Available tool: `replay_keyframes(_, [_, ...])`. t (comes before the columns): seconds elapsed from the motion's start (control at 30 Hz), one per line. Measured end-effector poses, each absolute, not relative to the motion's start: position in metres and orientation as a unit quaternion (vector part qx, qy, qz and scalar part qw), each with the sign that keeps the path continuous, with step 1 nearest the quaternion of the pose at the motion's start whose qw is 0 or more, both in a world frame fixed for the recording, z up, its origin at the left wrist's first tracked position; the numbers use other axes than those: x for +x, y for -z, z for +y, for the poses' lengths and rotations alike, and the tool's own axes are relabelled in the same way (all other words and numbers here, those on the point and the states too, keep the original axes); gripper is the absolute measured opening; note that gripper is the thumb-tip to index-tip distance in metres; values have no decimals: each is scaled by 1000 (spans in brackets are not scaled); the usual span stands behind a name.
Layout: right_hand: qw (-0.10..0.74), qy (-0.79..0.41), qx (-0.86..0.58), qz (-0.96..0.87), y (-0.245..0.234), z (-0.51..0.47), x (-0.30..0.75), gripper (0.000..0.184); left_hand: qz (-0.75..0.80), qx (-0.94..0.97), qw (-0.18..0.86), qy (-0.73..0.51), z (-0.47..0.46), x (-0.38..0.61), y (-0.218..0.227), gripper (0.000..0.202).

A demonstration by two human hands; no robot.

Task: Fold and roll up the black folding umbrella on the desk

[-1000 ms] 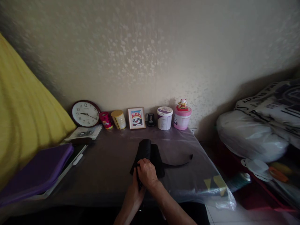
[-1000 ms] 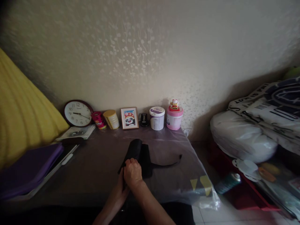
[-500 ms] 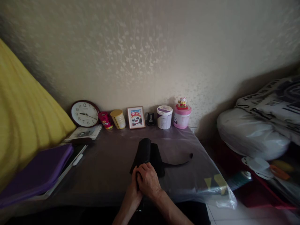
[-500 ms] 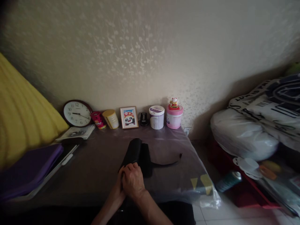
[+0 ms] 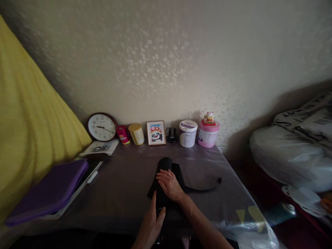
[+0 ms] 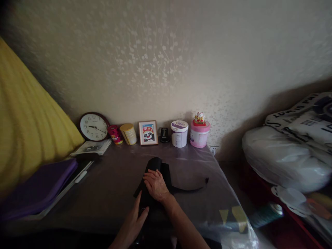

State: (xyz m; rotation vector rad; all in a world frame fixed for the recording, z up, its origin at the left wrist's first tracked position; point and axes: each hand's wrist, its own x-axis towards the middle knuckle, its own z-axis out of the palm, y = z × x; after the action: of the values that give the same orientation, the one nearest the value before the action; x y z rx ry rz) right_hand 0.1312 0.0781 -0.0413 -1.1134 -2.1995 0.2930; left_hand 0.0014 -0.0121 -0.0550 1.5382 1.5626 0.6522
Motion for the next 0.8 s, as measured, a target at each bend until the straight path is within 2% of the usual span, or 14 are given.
replay_keyframes(0.27, [292,-101,-495,-812,46,144,129,27,607,605,437,-274,-13,2,54,66])
replay_keyframes(0.4, [310,-70,-571,-757,48,155,135,31,599,615,430,-280,-12,2,56,67])
replay_keyframes(0.53, [347,-63,-650,-674,59,142,141,40,604,627,412,-270,-11,3,58,65])
replay_keyframes(0.67, [386,-108,-657,-638,77,112,133,43,631,647,364,-224,-10,9,56,63])
replay_keyframes(0.8, [390,-132,-656,-632,79,91,119,47,655,669,317,-150,-11,17,54,65])
